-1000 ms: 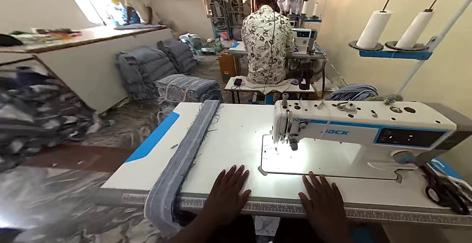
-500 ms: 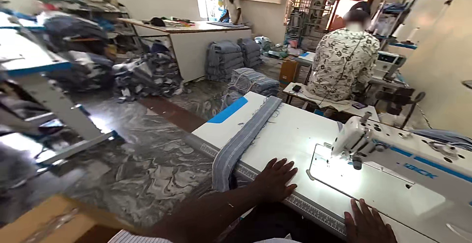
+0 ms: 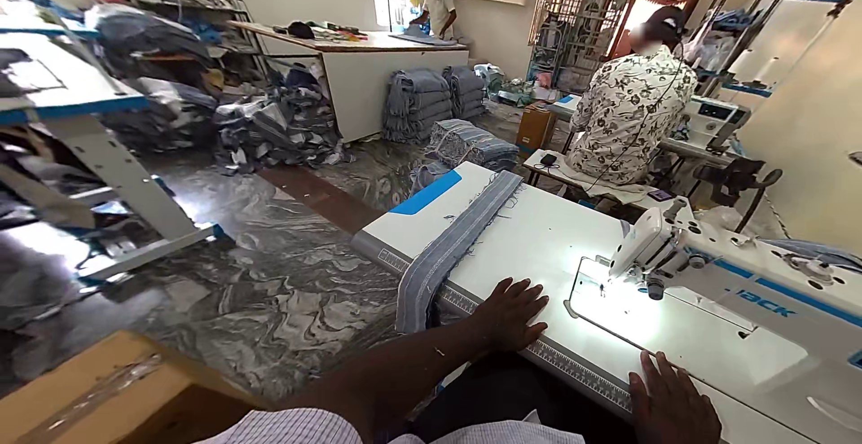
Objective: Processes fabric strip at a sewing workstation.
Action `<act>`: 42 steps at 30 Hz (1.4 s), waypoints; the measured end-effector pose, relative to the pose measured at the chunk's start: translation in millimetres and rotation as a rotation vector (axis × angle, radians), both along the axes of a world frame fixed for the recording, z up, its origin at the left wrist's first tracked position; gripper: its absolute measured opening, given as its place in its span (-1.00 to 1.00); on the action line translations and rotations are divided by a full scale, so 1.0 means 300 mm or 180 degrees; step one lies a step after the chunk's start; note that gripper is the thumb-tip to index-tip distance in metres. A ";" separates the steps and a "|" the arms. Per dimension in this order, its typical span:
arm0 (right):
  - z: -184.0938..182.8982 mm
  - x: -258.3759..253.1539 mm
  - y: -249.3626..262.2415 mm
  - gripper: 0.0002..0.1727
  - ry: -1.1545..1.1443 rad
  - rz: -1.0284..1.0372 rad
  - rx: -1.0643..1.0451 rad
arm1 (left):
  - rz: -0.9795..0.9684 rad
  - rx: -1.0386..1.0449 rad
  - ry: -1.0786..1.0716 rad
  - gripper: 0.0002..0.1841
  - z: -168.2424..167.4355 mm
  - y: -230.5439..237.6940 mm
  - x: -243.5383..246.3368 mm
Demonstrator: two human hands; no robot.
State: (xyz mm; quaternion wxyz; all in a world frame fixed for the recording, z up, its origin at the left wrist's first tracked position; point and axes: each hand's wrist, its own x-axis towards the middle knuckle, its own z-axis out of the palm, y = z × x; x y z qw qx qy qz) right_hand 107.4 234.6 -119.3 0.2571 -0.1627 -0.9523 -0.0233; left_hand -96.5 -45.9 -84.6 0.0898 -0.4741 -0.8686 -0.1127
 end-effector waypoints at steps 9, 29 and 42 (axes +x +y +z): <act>0.048 0.026 0.053 -0.23 -0.0242 0.0473 -0.0442 | 0.0114 0.1755 -0.0835 -0.71 0.059 -0.274 0.182; 0.207 -0.423 -0.809 -0.77 -0.0953 0.3617 -0.1973 | 0.2517 0.3040 -0.4108 -0.59 -0.281 -0.869 0.194; 0.087 -0.545 -1.090 -0.84 -0.1338 0.3932 -0.2392 | 0.2254 0.3811 -0.4372 -0.66 -0.045 -0.862 0.335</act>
